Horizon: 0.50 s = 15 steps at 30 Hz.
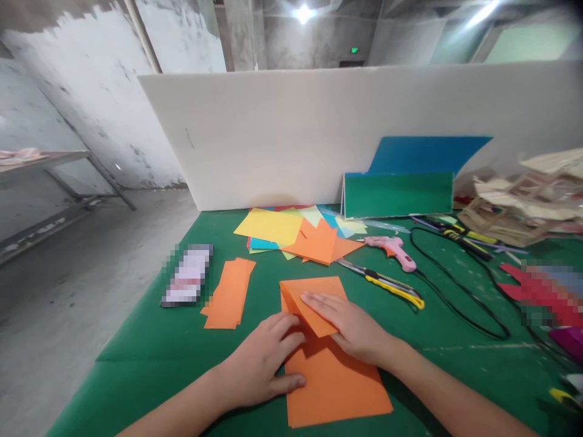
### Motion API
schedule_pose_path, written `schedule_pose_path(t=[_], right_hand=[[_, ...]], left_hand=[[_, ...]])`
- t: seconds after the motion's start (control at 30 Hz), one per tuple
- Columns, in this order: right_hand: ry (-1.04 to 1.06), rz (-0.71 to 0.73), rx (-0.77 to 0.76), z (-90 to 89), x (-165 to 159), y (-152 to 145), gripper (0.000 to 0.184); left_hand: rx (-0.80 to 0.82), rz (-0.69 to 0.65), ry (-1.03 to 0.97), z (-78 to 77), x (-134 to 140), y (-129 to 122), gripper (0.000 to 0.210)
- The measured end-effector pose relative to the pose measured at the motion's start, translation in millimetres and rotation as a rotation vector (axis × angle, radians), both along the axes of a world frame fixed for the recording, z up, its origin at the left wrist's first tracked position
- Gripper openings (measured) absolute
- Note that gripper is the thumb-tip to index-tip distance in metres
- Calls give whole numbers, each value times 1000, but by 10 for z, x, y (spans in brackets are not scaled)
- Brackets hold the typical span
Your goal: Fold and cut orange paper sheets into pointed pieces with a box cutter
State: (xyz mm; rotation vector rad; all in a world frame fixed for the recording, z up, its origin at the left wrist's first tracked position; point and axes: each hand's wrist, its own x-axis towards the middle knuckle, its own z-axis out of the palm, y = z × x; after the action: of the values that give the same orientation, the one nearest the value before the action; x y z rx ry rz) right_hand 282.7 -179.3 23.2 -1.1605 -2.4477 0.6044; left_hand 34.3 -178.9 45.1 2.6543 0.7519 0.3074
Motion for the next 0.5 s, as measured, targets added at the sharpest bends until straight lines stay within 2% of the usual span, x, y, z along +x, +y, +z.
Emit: schedule_pose_path(t=[0.1, 0.2, 0.27, 0.37, 0.5], right_hand=[[60, -119, 4, 17, 15, 20, 68], [135, -312, 43, 4, 84, 88, 48], [150, -436, 71, -27, 159, 152, 40], [183, -558, 49, -76, 265, 236, 37], [257, -566, 16, -92, 305, 265, 42]], left_hand=[[-44, 39, -63, 10, -10, 53, 26], [-30, 3, -40, 19, -10, 77, 29], [-23, -46, -4, 20, -1, 71, 33], [-28, -110, 44, 15, 28, 42, 41], [-14, -136, 77, 15, 69, 8, 52]])
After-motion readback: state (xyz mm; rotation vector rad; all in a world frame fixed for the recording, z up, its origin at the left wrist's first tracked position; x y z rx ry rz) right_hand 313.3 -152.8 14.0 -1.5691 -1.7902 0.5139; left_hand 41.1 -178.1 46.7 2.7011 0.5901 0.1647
